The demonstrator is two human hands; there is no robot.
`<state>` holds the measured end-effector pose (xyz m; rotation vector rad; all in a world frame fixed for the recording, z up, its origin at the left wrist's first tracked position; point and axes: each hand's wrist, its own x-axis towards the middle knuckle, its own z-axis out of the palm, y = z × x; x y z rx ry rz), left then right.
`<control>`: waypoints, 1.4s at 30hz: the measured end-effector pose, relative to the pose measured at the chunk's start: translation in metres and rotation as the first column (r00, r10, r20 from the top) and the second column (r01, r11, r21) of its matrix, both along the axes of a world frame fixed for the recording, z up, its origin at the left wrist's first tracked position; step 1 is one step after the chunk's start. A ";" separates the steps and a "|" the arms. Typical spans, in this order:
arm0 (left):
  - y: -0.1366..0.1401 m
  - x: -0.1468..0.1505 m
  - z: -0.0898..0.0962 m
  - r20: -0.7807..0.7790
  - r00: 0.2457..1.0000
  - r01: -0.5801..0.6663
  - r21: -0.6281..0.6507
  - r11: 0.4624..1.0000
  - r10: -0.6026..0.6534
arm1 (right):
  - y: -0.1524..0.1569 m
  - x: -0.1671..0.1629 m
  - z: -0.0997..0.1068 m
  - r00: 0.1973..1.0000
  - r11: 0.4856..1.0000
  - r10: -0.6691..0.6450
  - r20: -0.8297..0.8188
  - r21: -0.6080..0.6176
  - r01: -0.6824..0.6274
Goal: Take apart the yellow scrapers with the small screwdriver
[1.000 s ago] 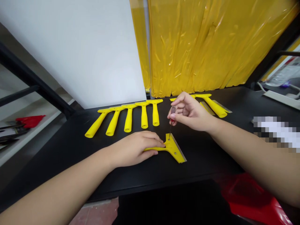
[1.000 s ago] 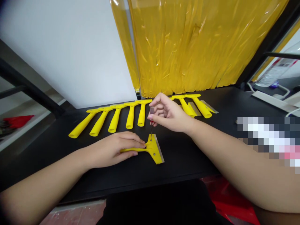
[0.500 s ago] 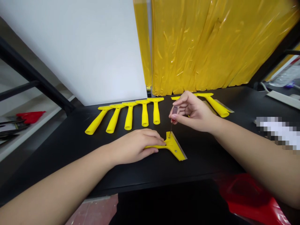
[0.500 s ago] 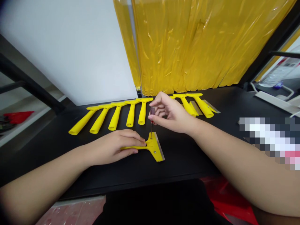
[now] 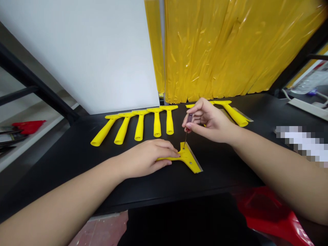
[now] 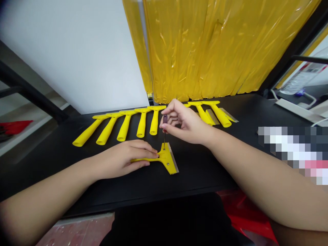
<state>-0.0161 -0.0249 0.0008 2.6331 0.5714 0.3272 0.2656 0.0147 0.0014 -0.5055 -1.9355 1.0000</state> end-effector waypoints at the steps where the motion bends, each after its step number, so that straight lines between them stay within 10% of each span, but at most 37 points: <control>1: 0.000 0.000 0.000 0.000 1.000 -0.001 0.000 1.000 0.001 | 0.001 0.000 -0.001 1.000 1.000 0.020 -0.009 -0.022 -0.020; 24: 0.001 0.002 0.000 0.035 0.999 -0.002 -0.019 1.000 0.003 | 0.009 -0.006 -0.002 0.945 0.912 0.130 -0.299 -0.338 -0.232; 33: 0.001 0.003 0.000 0.031 0.999 -0.013 -0.013 1.000 0.014 | -0.014 -0.026 0.006 0.830 0.693 0.200 -0.520 -0.525 -0.495; 42: 0.002 0.002 -0.001 0.029 0.999 -0.015 -0.006 1.000 0.015 | -0.008 -0.028 0.001 0.881 0.728 0.110 -0.461 -0.566 -0.387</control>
